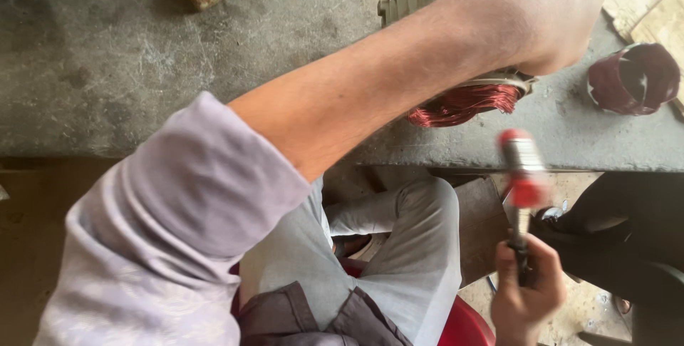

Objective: The person uses a rubber mallet to repeatedly tap the copper windings of a small electric motor stator while holding it on a workbench. The person occasionally rotates the stator to access different sections of the windings.

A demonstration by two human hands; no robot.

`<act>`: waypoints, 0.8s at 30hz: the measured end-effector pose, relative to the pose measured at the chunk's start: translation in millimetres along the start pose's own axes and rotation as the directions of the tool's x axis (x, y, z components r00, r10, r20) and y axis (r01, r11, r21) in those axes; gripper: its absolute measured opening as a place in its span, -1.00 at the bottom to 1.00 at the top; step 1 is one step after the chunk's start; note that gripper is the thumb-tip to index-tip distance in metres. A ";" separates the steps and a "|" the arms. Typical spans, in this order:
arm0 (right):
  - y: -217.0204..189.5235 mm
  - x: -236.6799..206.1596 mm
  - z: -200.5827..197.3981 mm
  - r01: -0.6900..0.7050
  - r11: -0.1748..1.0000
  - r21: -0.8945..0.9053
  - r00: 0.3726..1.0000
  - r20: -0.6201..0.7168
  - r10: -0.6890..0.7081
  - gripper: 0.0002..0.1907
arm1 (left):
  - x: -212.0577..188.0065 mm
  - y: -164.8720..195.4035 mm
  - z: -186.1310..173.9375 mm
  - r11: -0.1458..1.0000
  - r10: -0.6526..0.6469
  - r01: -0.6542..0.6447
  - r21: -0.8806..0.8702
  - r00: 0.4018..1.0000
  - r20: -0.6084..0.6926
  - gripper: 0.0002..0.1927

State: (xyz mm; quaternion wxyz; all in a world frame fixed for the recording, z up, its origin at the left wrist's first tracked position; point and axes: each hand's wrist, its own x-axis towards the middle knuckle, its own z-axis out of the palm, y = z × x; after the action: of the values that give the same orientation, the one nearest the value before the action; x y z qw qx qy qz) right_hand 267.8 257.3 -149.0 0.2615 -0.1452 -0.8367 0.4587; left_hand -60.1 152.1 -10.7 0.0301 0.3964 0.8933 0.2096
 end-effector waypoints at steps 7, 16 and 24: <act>-38.5 68.8 -17.0 0.165 0.865 -0.475 0.985 0.026 -0.173 -0.71 | -5.9 -7.6 12.9 0.955 0.242 -0.227 0.189 0.969 -0.058 -0.82; -109.5 99.1 46.7 0.545 0.765 -0.342 0.838 0.197 -0.509 -0.73 | -1.2 -16.8 28.3 0.923 0.273 -0.239 0.302 0.959 -0.076 -0.80; -120.5 96.1 101.8 0.632 0.735 -0.246 0.771 0.293 -0.565 -0.73 | -12.3 -14.7 25.3 0.927 0.302 -0.282 0.247 0.952 -0.048 -0.80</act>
State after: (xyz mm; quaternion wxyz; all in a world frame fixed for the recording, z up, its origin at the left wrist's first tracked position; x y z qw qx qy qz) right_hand 130.3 168.6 -63.2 0.2824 0.1380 -0.9248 0.2145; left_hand -56.3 143.3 -40.9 -0.0872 0.5164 0.8433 0.1203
